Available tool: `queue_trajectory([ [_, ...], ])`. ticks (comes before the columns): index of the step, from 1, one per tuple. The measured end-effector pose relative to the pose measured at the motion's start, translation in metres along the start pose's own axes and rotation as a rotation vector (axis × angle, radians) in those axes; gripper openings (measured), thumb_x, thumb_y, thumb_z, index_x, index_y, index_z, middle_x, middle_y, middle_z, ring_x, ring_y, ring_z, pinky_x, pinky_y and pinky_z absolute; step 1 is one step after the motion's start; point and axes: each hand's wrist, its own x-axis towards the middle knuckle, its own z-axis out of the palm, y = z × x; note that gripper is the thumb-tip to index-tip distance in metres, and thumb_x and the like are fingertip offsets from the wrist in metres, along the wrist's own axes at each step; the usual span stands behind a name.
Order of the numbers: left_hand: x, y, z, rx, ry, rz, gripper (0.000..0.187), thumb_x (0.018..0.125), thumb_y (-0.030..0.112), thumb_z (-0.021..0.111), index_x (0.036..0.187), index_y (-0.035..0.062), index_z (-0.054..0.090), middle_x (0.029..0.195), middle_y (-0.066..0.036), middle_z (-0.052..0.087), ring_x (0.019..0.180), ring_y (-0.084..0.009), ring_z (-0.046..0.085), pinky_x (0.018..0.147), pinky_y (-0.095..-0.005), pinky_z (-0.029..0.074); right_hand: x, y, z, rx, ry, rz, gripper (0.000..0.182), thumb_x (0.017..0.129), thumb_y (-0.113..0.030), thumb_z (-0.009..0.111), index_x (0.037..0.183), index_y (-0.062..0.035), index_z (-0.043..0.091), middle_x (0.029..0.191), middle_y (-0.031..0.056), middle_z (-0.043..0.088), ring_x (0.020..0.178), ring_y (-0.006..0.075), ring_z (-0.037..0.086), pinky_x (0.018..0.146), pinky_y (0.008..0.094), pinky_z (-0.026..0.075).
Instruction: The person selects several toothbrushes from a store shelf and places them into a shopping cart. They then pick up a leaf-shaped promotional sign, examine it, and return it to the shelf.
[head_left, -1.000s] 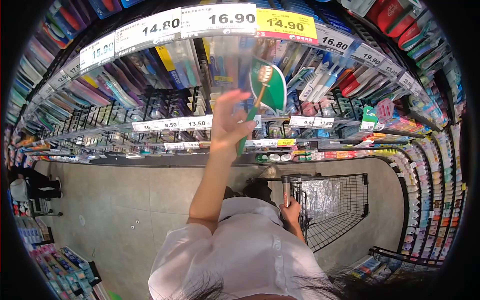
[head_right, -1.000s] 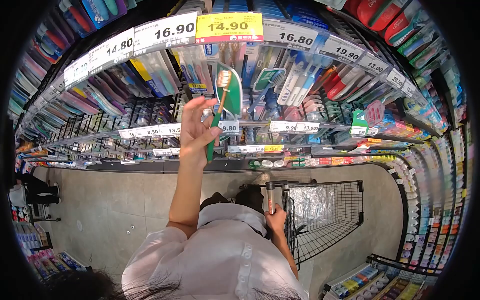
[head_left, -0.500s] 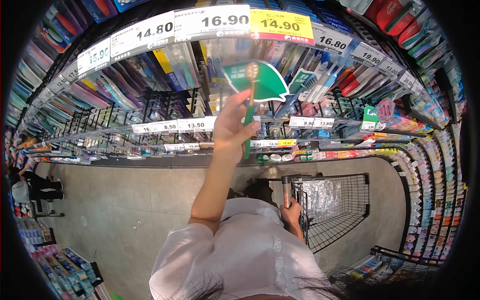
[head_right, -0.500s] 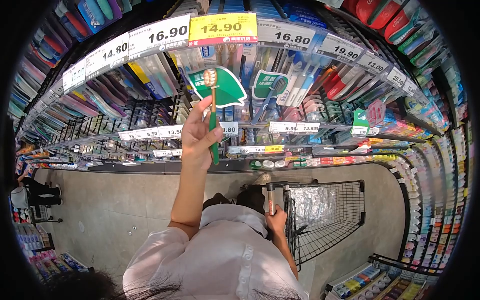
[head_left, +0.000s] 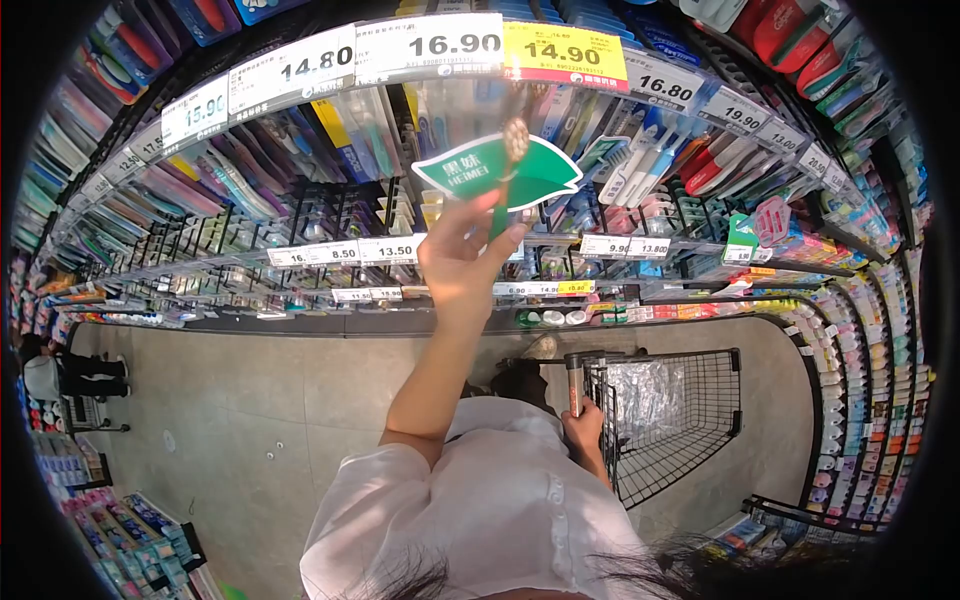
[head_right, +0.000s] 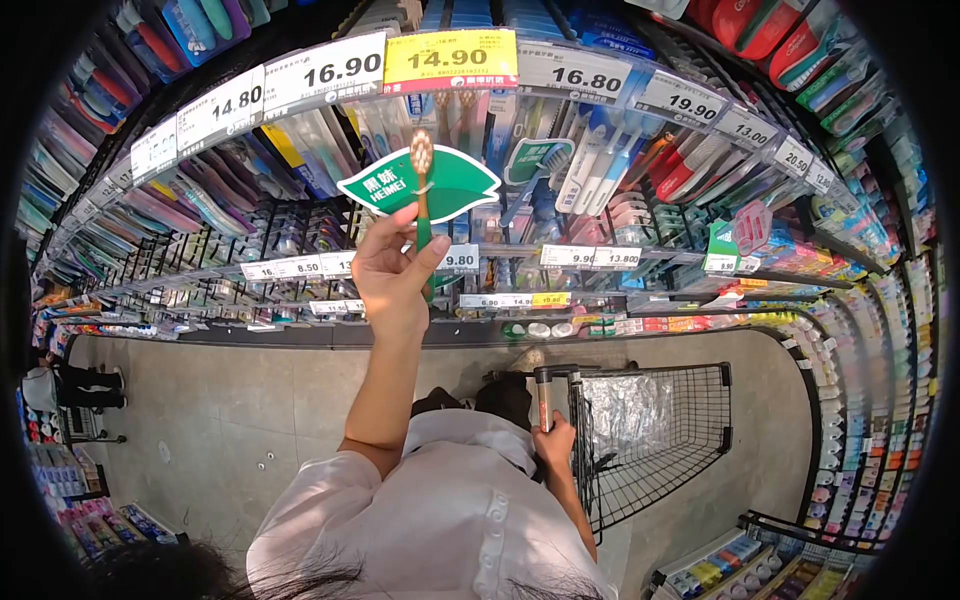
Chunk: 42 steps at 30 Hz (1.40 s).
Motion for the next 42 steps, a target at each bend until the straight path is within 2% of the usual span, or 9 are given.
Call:
queue_trajectory([
  [4, -0.003, 0.003, 0.002, 0.044, 0.017, -0.055, 0.035, 0.068, -0.014, 0.063, 0.1, -0.001, 0.055, 0.098, -0.008, 0.057, 0.089, -0.0149, 0.057, 0.073, -0.0262, 0.049, -0.001, -0.002, -0.001, 0.002, 0.004, 0.005, 0.016, 0.057, -0.01, 0.058, 0.066, 0.0008, 0.051, 0.057, 0.0194, 0.053, 0.055, 0.0357, 0.054, 0.055, 0.0389, 0.043],
  [10, -0.005, -0.007, 0.0, -0.06, 0.064, -0.033, 0.021, 0.076, -0.003, 0.061, 0.093, 0.002, 0.051, 0.082, -0.006, 0.057, 0.071, -0.0088, 0.052, 0.059, -0.0214, 0.045, -0.001, -0.001, 0.0, 0.007, 0.005, -0.005, 0.015, 0.057, -0.01, 0.058, 0.067, 0.0009, 0.052, 0.057, 0.0193, 0.054, 0.056, 0.0351, 0.055, 0.055, 0.0391, 0.043],
  [13, -0.006, -0.011, -0.006, -0.145, 0.077, -0.115, 0.015, 0.079, 0.002, 0.059, 0.092, 0.0022, 0.052, 0.081, -0.006, 0.057, 0.068, -0.009, 0.051, 0.058, -0.0224, 0.044, -0.001, 0.0, 0.0, 0.012, 0.008, -0.02, 0.015, 0.057, -0.009, 0.058, 0.067, 0.001, 0.052, 0.057, 0.0191, 0.054, 0.055, 0.0348, 0.055, 0.055, 0.039, 0.043],
  [16, -0.007, -0.013, -0.008, -0.211, 0.055, -0.203, 0.016, 0.077, 0.002, 0.063, 0.089, 0.0021, 0.053, 0.088, -0.008, 0.058, 0.074, -0.0114, 0.054, 0.064, -0.021, 0.045, -0.001, 0.0, 0.0, 0.007, 0.003, -0.009, 0.016, 0.057, -0.009, 0.058, 0.068, 0.0013, 0.052, 0.058, 0.0193, 0.054, 0.055, 0.0349, 0.055, 0.055, 0.0388, 0.043],
  [22, -0.005, -0.015, -0.007, -0.212, 0.029, -0.199, 0.016, 0.078, 0.001, 0.061, 0.091, 0.001, 0.052, 0.085, -0.008, 0.059, 0.077, -0.0115, 0.055, 0.071, -0.025, 0.045, -0.002, -0.001, 0.0, 0.027, 0.008, 0.003, 0.016, 0.057, -0.008, 0.058, 0.069, 0.0016, 0.053, 0.058, 0.0195, 0.054, 0.054, 0.0346, 0.055, 0.055, 0.0385, 0.043],
  [25, -0.002, -0.014, -0.009, -0.209, -0.035, -0.19, 0.022, 0.076, 0.0, 0.061, 0.096, 0.0005, 0.05, 0.086, -0.008, 0.059, 0.078, -0.0119, 0.055, 0.075, -0.0258, 0.046, -0.001, 0.003, 0.002, 0.019, 0.001, 0.019, 0.017, 0.056, -0.009, 0.058, 0.069, 0.0017, 0.053, 0.057, 0.0196, 0.053, 0.054, 0.0344, 0.055, 0.055, 0.0385, 0.044],
  [31, 0.003, 0.001, -0.006, -0.216, -0.127, -0.287, 0.031, 0.077, -0.001, 0.061, 0.106, -0.0016, 0.049, 0.087, -0.007, 0.057, 0.073, -0.0113, 0.053, 0.064, -0.0261, 0.045, 0.0, 0.002, 0.001, 0.014, -0.015, 0.027, 0.017, 0.056, -0.01, 0.059, 0.068, 0.0018, 0.052, 0.056, 0.0199, 0.052, 0.053, 0.0349, 0.054, 0.054, 0.0391, 0.043],
  [40, 0.005, 0.009, -0.004, -0.234, -0.204, -0.294, 0.022, 0.077, 0.0, 0.061, 0.098, -0.0038, 0.057, 0.094, -0.007, 0.057, 0.074, -0.0122, 0.051, 0.055, -0.025, 0.044, 0.0, -0.003, -0.001, 0.007, -0.001, 0.003, 0.018, 0.056, -0.011, 0.058, 0.065, 0.0015, 0.048, 0.054, 0.02, 0.05, 0.051, 0.0351, 0.052, 0.052, 0.0393, 0.042],
  [42, 0.006, 0.013, 0.002, -0.195, -0.178, -0.288, 0.018, 0.078, 0.002, 0.06, 0.095, -0.0035, 0.058, 0.086, -0.007, 0.058, 0.068, -0.012, 0.052, 0.056, -0.0256, 0.044, -0.001, -0.004, -0.002, 0.021, 0.001, 0.0, 0.018, 0.056, -0.011, 0.058, 0.064, 0.0014, 0.047, 0.054, 0.0199, 0.05, 0.051, 0.0349, 0.052, 0.053, 0.0392, 0.042],
])
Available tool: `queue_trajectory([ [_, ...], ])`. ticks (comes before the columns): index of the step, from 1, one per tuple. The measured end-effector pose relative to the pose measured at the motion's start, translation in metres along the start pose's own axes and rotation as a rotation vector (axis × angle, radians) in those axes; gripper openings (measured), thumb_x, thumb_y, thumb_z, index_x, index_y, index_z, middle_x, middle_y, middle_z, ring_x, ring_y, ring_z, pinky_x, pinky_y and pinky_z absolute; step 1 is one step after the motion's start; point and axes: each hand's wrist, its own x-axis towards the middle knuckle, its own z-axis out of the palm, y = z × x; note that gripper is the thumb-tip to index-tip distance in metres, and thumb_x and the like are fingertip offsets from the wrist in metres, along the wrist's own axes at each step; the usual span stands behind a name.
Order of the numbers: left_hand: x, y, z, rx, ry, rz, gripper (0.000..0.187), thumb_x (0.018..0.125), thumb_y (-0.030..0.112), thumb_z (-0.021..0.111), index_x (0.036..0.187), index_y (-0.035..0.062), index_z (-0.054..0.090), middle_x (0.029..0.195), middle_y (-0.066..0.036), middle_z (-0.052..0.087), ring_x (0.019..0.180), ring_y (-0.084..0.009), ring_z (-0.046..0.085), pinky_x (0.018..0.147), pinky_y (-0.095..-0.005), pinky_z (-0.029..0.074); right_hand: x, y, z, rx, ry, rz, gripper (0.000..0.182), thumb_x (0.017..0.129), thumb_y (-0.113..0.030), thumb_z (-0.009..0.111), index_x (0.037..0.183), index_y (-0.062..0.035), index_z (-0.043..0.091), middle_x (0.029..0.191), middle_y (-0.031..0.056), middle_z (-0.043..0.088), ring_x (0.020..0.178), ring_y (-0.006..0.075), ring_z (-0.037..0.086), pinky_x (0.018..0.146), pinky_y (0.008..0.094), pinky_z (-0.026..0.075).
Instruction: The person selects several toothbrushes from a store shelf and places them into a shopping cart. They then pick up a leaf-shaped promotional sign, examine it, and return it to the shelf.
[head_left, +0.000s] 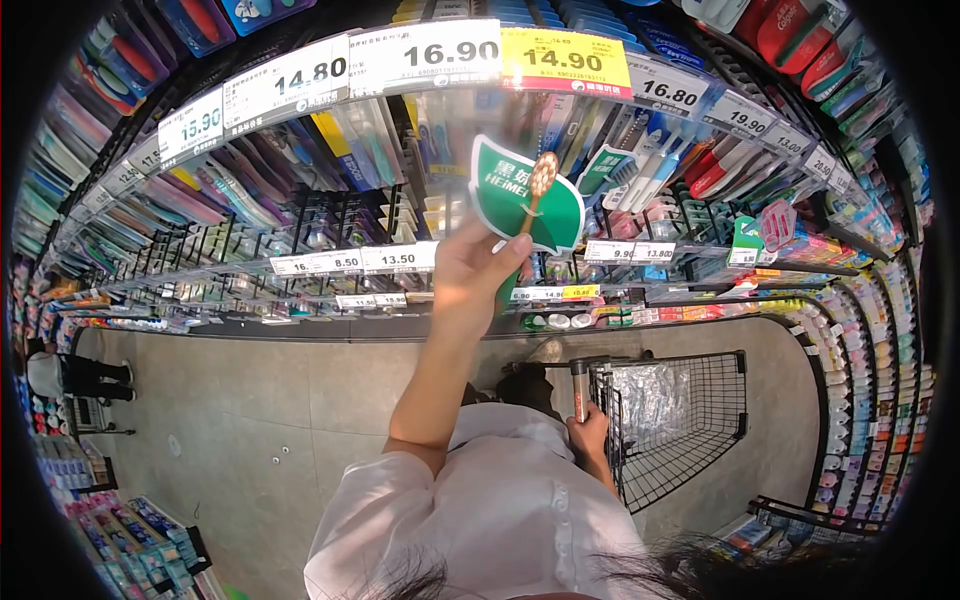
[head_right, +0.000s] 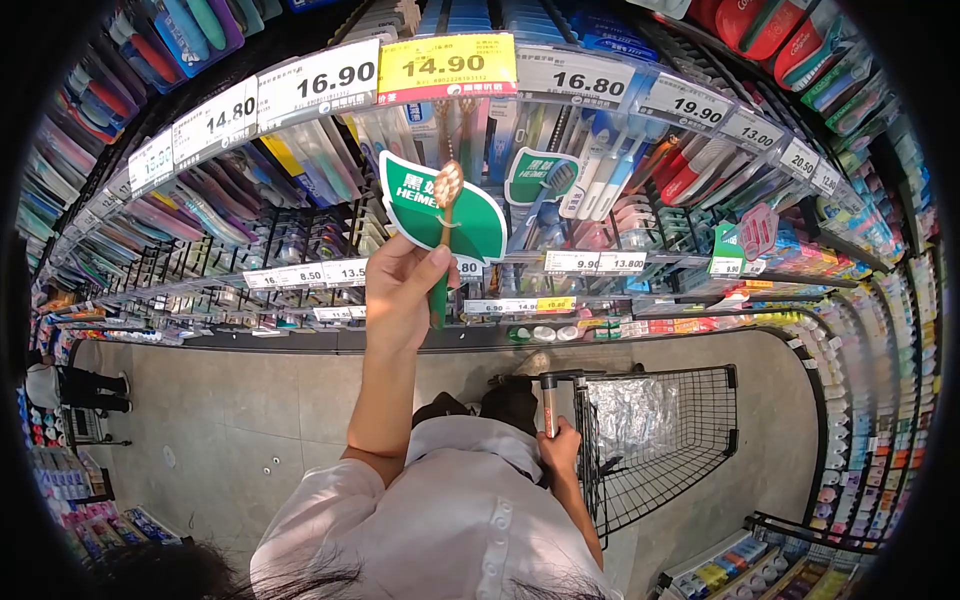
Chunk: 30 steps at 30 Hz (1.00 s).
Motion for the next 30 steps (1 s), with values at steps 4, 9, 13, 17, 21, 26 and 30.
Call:
queue_trajectory([
  [4, 0.003, -0.004, 0.0, 0.039, -0.011, 0.007, 0.023, 0.078, 0.002, 0.062, 0.099, -0.004, 0.057, 0.094, -0.009, 0.057, 0.077, -0.0121, 0.053, 0.057, -0.0239, 0.049, 0.0, -0.001, 0.0, 0.002, -0.003, 0.005, 0.018, 0.056, -0.01, 0.058, 0.064, 0.0013, 0.048, 0.054, 0.0192, 0.05, 0.052, 0.0344, 0.052, 0.053, 0.0388, 0.042],
  [9, 0.003, -0.005, 0.002, 0.051, -0.054, -0.051, 0.025, 0.079, 0.005, 0.061, 0.102, -0.003, 0.052, 0.092, -0.011, 0.057, 0.063, -0.0116, 0.055, 0.049, -0.0234, 0.049, 0.001, 0.007, 0.003, 0.0, 0.006, -0.008, 0.017, 0.056, -0.01, 0.058, 0.063, 0.0011, 0.048, 0.054, 0.0187, 0.051, 0.052, 0.0334, 0.052, 0.053, 0.0383, 0.042],
  [13, 0.004, 0.001, 0.009, 0.067, -0.134, -0.072, 0.037, 0.083, 0.008, 0.056, 0.115, 0.0001, 0.038, 0.089, -0.012, 0.056, 0.045, -0.0117, 0.051, 0.036, -0.0211, 0.042, 0.002, 0.008, 0.002, -0.018, -0.007, -0.002, 0.017, 0.056, -0.01, 0.059, 0.065, 0.0007, 0.05, 0.055, 0.0188, 0.052, 0.052, 0.0332, 0.053, 0.054, 0.0382, 0.043],
  [17, 0.006, 0.005, 0.009, -0.099, -0.205, -0.061, 0.042, 0.084, 0.009, 0.051, 0.122, 0.0042, 0.032, 0.094, -0.014, 0.053, 0.038, -0.0117, 0.044, 0.029, -0.0203, 0.034, 0.001, 0.009, 0.004, 0.011, 0.006, 0.0, 0.017, 0.056, -0.01, 0.059, 0.067, 0.0007, 0.053, 0.057, 0.0193, 0.053, 0.055, 0.0339, 0.055, 0.055, 0.0378, 0.043],
  [21, 0.007, -0.006, -0.01, -0.617, -0.42, -0.113, 0.045, 0.084, 0.008, 0.05, 0.126, 0.0068, 0.032, 0.095, -0.013, 0.048, 0.043, -0.0116, 0.046, 0.029, -0.0182, 0.036, 0.0, 0.002, 0.001, 0.007, 0.005, 0.011, 0.017, 0.056, -0.01, 0.059, 0.068, 0.0011, 0.053, 0.057, 0.0194, 0.054, 0.055, 0.0342, 0.055, 0.055, 0.0376, 0.044],
  [26, 0.009, -0.014, -0.017, -1.225, -0.566, -0.223, 0.045, 0.078, -0.001, 0.052, 0.121, 0.0074, 0.039, 0.088, -0.012, 0.04, 0.049, -0.0137, 0.049, 0.035, -0.0194, 0.045, 0.0, -0.002, -0.001, 0.014, -0.006, 0.003, 0.016, 0.057, -0.009, 0.059, 0.066, 0.001, 0.05, 0.057, 0.0224, 0.052, 0.057, 0.0409, 0.053, 0.052, 0.041, 0.042],
  [30, 0.014, -0.014, -0.018, -1.349, -0.632, -0.291, 0.063, 0.059, -0.017, 0.056, 0.116, 0.0063, 0.044, 0.085, -0.011, 0.04, 0.049, -0.014, 0.05, 0.037, -0.0219, 0.048, 0.001, 0.002, 0.001, 0.025, -0.01, 0.01, 0.017, 0.057, -0.009, 0.059, 0.066, 0.0013, 0.05, 0.057, 0.0216, 0.053, 0.056, 0.0393, 0.054, 0.052, 0.0401, 0.043],
])
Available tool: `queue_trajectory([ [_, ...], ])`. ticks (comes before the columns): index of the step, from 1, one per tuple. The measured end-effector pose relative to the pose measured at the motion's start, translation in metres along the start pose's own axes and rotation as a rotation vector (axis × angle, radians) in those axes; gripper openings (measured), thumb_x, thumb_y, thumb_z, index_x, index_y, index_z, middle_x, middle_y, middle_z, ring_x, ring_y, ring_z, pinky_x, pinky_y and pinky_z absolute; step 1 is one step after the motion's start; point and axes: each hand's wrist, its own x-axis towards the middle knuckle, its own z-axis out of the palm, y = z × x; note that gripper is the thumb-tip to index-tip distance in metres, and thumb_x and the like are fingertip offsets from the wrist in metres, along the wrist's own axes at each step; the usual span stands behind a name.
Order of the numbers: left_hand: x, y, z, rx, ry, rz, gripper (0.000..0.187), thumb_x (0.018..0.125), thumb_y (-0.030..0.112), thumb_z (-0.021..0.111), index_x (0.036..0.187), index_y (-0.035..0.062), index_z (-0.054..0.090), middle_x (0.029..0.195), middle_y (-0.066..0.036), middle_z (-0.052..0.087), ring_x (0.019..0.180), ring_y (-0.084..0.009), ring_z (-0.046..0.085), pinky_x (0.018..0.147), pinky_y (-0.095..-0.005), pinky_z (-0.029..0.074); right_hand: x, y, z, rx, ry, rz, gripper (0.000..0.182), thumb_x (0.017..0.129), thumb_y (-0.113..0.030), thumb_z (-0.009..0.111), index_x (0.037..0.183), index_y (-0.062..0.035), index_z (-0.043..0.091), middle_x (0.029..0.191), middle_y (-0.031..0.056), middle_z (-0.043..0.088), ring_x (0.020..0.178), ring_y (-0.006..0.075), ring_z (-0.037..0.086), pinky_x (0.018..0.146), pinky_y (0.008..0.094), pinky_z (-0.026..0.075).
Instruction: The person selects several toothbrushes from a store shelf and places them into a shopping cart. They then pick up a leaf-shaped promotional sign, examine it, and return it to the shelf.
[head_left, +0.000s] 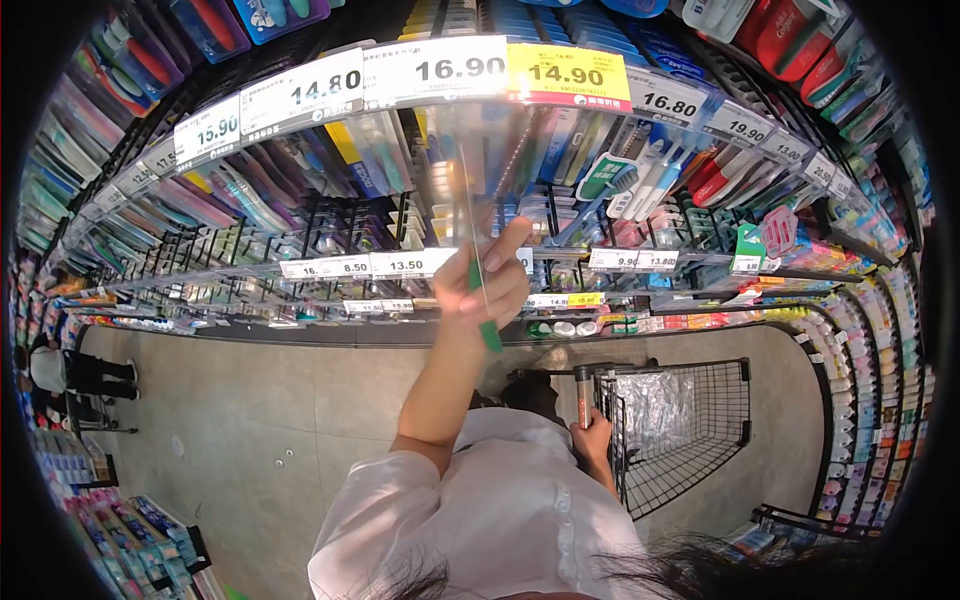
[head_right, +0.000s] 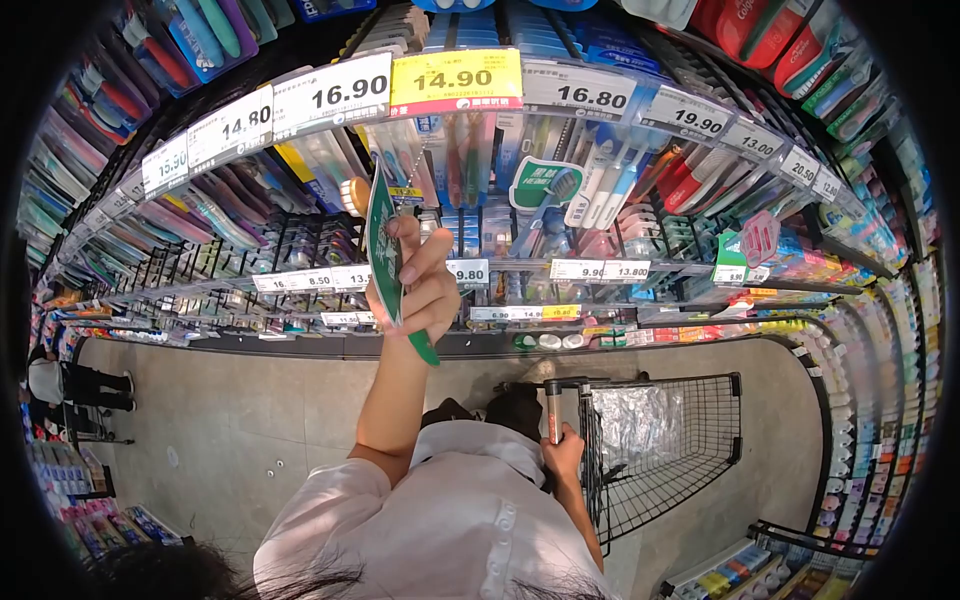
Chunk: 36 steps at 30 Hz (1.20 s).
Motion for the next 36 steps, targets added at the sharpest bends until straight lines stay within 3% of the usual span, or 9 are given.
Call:
queue_trajectory([
  [3, 0.001, 0.001, -0.006, 0.044, -0.101, -0.03, 0.046, 0.078, 0.002, 0.046, 0.124, 0.006, 0.038, 0.089, -0.011, 0.039, 0.05, -0.009, 0.049, 0.035, -0.0165, 0.042, 0.0, 0.001, 0.001, 0.013, 0.006, -0.012, 0.017, 0.057, -0.009, 0.06, 0.065, 0.0014, 0.049, 0.057, 0.0211, 0.053, 0.055, 0.0379, 0.055, 0.052, 0.0395, 0.043],
  [5, 0.001, 0.0, -0.006, 0.037, -0.113, -0.046, 0.044, 0.08, 0.003, 0.046, 0.124, 0.0055, 0.038, 0.089, -0.011, 0.04, 0.05, -0.0089, 0.049, 0.035, -0.0164, 0.042, 0.0, -0.001, 0.0, 0.01, 0.013, -0.026, 0.017, 0.057, -0.009, 0.06, 0.065, 0.0014, 0.049, 0.057, 0.0207, 0.053, 0.055, 0.0369, 0.055, 0.052, 0.0392, 0.043],
  [7, 0.001, -0.001, -0.003, -0.048, -0.032, -0.058, 0.058, 0.062, -0.015, 0.056, 0.115, 0.0046, 0.046, 0.084, -0.011, 0.04, 0.046, -0.0137, 0.049, 0.036, -0.0218, 0.048, -0.001, -0.001, 0.0, 0.011, 0.013, -0.028, 0.017, 0.057, -0.009, 0.06, 0.065, 0.0014, 0.049, 0.057, 0.0205, 0.053, 0.054, 0.0366, 0.055, 0.052, 0.0392, 0.043],
  [13, -0.014, -0.002, -0.005, 0.088, 0.112, 0.013, 0.036, 0.083, 0.003, 0.049, 0.117, -0.0016, 0.039, 0.086, -0.011, 0.039, 0.042, -0.0116, 0.047, 0.032, -0.0193, 0.043, 0.0, 0.001, 0.0, -0.003, -0.002, -0.01, 0.018, 0.056, -0.009, 0.06, 0.064, 0.0012, 0.048, 0.056, 0.0203, 0.052, 0.054, 0.0366, 0.055, 0.053, 0.0395, 0.043],
  [19, -0.026, -0.004, -0.001, 0.795, 0.321, 0.03, 0.033, 0.085, 0.016, 0.051, 0.112, -0.001, 0.041, 0.081, -0.011, 0.052, 0.038, -0.0117, 0.044, 0.028, -0.0186, 0.033, -0.002, -0.005, -0.002, -0.025, 0.02, -0.001, 0.019, 0.055, -0.01, 0.06, 0.064, 0.0005, 0.048, 0.056, 0.0209, 0.052, 0.056, 0.0387, 0.054, 0.054, 0.0405, 0.043],
  [23, -0.047, -0.004, -0.01, 1.24, 0.571, -0.056, 0.036, 0.086, 0.022, 0.052, 0.113, -0.0001, 0.043, 0.084, -0.01, 0.057, 0.057, -0.0173, 0.057, 0.051, -0.0243, 0.046, 0.0, 0.005, 0.003, -0.044, 0.021, -0.004, 0.018, 0.056, -0.01, 0.06, 0.063, 0.0003, 0.048, 0.055, 0.0213, 0.051, 0.057, 0.0397, 0.054, 0.055, 0.0411, 0.044],
  [24, -0.056, -0.001, -0.009, 1.285, 0.614, -0.142, 0.034, 0.086, 0.019, 0.051, 0.113, 0.0001, 0.043, 0.087, -0.01, 0.057, 0.072, -0.0178, 0.059, 0.066, -0.0277, 0.047, -0.001, 0.0, 0.0, -0.017, 0.017, -0.009, 0.017, 0.056, -0.01, 0.06, 0.063, 0.0001, 0.049, 0.055, 0.0216, 0.051, 0.057, 0.0405, 0.054, 0.055, 0.0418, 0.044],
  [31, -0.173, 0.0, 0.002, 1.615, 0.877, -0.16, 0.025, 0.088, 0.018, 0.051, 0.107, 0.0025, 0.048, 0.086, -0.005, 0.056, 0.079, -0.0118, 0.055, 0.07, -0.0254, 0.045, 0.003, 0.014, 0.005, -0.105, -0.032, -0.03, 0.021, 0.059, -0.013, 0.062, 0.075, -0.003, 0.052, 0.064, 0.0196, 0.055, 0.065, 0.0398, 0.055, 0.06, 0.043, 0.044],
  [36, -0.31, 0.004, 0.015, 1.601, 1.22, -0.137, 0.021, 0.089, 0.023, 0.048, 0.08, 0.0045, 0.052, 0.071, -0.001, 0.054, 0.065, -0.0097, 0.05, 0.06, -0.0237, 0.042, 0.01, -0.074, -0.03, 0.05, 0.293, -0.492, 0.016, 0.069, -0.009, 0.059, 0.08, -0.0028, 0.05, 0.074, 0.0106, 0.047, 0.068, 0.0282, 0.049, 0.06, 0.0339, 0.04],
])
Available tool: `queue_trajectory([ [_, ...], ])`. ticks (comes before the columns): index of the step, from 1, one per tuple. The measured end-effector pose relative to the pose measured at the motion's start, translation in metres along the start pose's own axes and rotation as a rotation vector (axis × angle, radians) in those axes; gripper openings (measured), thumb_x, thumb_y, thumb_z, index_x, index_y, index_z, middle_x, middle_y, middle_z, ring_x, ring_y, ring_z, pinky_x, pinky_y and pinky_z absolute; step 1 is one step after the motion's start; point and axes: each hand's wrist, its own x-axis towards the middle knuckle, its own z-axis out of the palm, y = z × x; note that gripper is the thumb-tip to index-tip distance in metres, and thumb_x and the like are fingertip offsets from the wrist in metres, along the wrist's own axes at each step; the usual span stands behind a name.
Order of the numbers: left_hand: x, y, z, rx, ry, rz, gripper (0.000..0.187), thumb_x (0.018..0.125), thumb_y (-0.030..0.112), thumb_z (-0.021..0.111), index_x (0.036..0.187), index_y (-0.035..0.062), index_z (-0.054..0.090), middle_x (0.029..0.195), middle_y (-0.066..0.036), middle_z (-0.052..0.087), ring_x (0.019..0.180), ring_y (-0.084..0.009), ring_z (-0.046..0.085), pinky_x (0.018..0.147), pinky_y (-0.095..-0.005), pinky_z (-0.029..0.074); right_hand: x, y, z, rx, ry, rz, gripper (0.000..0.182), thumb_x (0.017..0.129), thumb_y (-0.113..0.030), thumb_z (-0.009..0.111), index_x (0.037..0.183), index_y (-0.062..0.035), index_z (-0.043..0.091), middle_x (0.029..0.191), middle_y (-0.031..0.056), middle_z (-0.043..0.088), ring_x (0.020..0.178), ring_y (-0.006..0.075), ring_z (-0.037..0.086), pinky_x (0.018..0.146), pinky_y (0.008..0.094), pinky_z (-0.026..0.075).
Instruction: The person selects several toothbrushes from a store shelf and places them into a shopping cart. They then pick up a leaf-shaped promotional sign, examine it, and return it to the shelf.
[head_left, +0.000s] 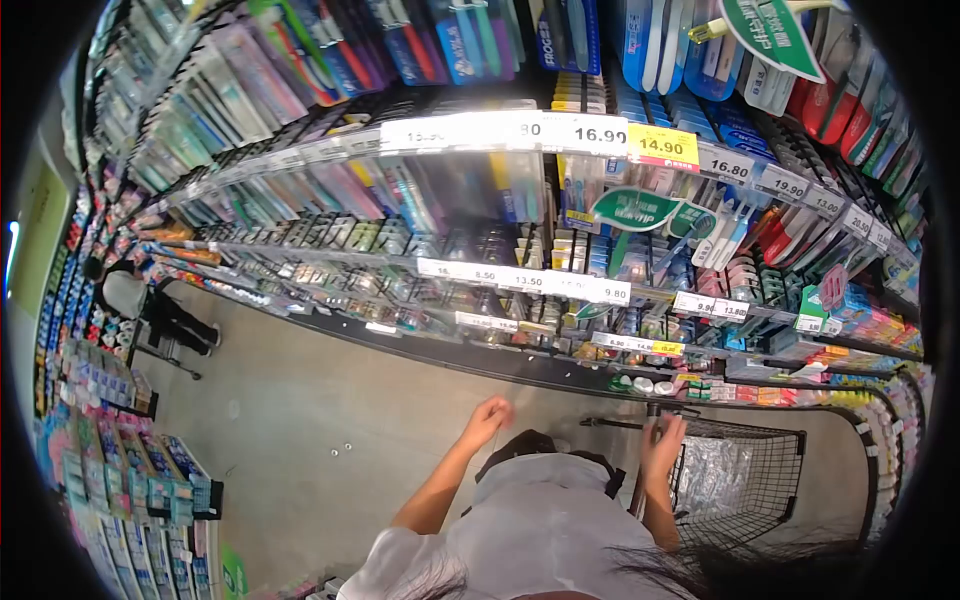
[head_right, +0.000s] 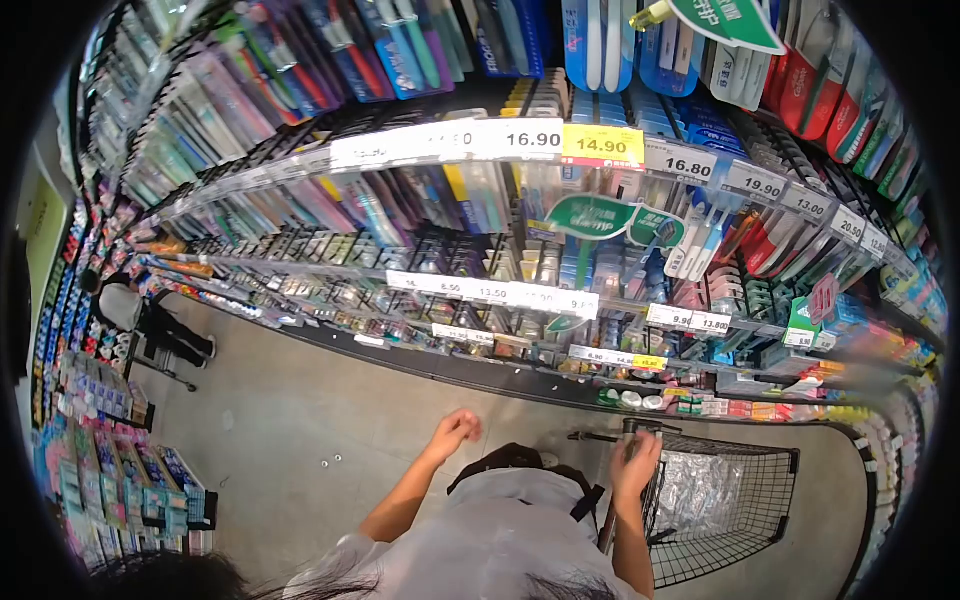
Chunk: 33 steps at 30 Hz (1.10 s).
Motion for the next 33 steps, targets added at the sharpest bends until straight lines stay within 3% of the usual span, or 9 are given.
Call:
queue_trajectory([
  [5, -0.131, -0.23, -0.077, 0.576, 0.497, -0.557, 0.029, 0.076, 0.028, 0.05, 0.073, 0.0009, 0.059, 0.063, -0.014, 0.061, 0.059, -0.0251, 0.06, 0.057, -0.0369, 0.047, 0.064, -0.16, -0.108, 1.183, -0.476, 0.014, 0.016, 0.078, -0.015, 0.058, 0.074, -0.0008, 0.051, 0.058, 0.0022, 0.047, 0.048, 0.0118, 0.04, 0.048, 0.0251, 0.035],
  [8, -0.238, -0.288, -0.06, 0.984, 0.311, -0.723, 0.033, 0.073, 0.032, 0.051, 0.079, 0.0026, 0.064, 0.081, -0.019, 0.062, 0.08, -0.0296, 0.06, 0.073, -0.0399, 0.047, 0.049, -0.234, -0.209, 1.574, -0.926, -0.556, 0.033, 0.081, -0.029, 0.047, 0.072, 0.0001, 0.057, 0.051, 0.0048, 0.047, 0.041, 0.0146, 0.04, 0.041, 0.0299, 0.033],
  [9, -0.264, -0.304, -0.052, 1.051, 0.265, -0.696, 0.033, 0.073, 0.032, 0.051, 0.08, 0.0027, 0.064, 0.081, -0.019, 0.062, 0.08, -0.0296, 0.06, 0.073, -0.0398, 0.047, 0.058, -0.259, -0.223, 1.781, -1.41, -0.883, 0.038, 0.085, -0.029, 0.045, 0.066, 0.0028, 0.053, 0.047, 0.0062, 0.042, 0.037, 0.0195, 0.034, 0.038, 0.0299, 0.029],
  [12, -0.335, -0.339, -0.028, 1.034, 0.235, -0.685, 0.033, 0.073, 0.032, 0.051, 0.081, 0.0027, 0.064, 0.081, -0.019, 0.062, 0.08, -0.0295, 0.06, 0.073, -0.0396, 0.047, 0.032, -0.296, -0.266, 2.018, -1.826, -1.202, 0.038, 0.086, -0.031, 0.046, 0.076, 0.0051, 0.055, 0.051, 0.0062, 0.045, 0.038, 0.0163, 0.036, 0.036, 0.0279, 0.027],
  [21, -0.393, -0.36, -0.069, 1.162, 0.378, -0.346, 0.034, 0.074, 0.032, 0.051, 0.084, 0.0029, 0.064, 0.081, -0.018, 0.063, 0.08, -0.0294, 0.06, 0.074, -0.0391, 0.047, -0.05, -0.319, -0.32, 2.025, -2.193, -1.5, 0.039, 0.087, -0.032, 0.049, 0.091, 0.0052, 0.059, 0.06, 0.0071, 0.05, 0.041, 0.0158, 0.042, 0.037, 0.0283, 0.026],
  [23, -0.368, -0.309, -0.077, 0.163, 0.802, -0.607, 0.024, 0.077, 0.022, 0.05, 0.078, 0.0019, 0.063, 0.068, -0.011, 0.062, 0.057, -0.021, 0.059, 0.053, -0.0354, 0.049, -0.062, -0.319, -0.305, 1.918, -2.249, -1.588, 0.036, 0.086, -0.032, 0.052, 0.089, 0.0031, 0.059, 0.064, 0.0097, 0.053, 0.045, 0.0164, 0.046, 0.038, 0.0283, 0.028],
  [28, -0.307, -0.123, -0.067, 0.099, 0.811, -0.142, 0.021, 0.082, 0.023, 0.048, 0.079, 0.0068, 0.061, 0.063, -0.004, 0.057, 0.05, -0.0107, 0.05, 0.045, -0.0254, 0.042, -0.094, -0.284, -0.212, 2.051, -2.214, -1.139, 0.037, 0.078, -0.033, 0.063, 0.086, 0.0024, 0.057, 0.066, 0.011, 0.055, 0.049, 0.0182, 0.049, 0.042, 0.0279, 0.033],
  [31, -0.324, 0.033, -0.024, -0.036, 0.518, 0.212, 0.015, 0.084, 0.02, 0.052, 0.087, 0.0078, 0.058, 0.068, 0.002, 0.052, 0.055, -0.0053, 0.043, 0.048, -0.0209, 0.036, -0.118, -0.17, -0.138, 1.513, -1.602, 0.069, 0.032, 0.079, -0.028, 0.063, 0.087, 0.0014, 0.053, 0.058, 0.0047, 0.053, 0.046, 0.0134, 0.045, 0.043, 0.0231, 0.031],
  [33, -0.362, 0.132, 0.016, -0.073, 0.291, 0.412, 0.015, 0.084, 0.018, 0.054, 0.093, 0.0066, 0.057, 0.066, 0.004, 0.046, 0.054, -0.0046, 0.041, 0.05, -0.0198, 0.035, -0.125, -0.174, -0.108, 1.276, -1.68, 0.059, 0.036, 0.079, -0.026, 0.063, 0.096, 0.0029, 0.051, 0.054, 0.0015, 0.049, 0.045, 0.0098, 0.04, 0.043, 0.0202, 0.029],
])
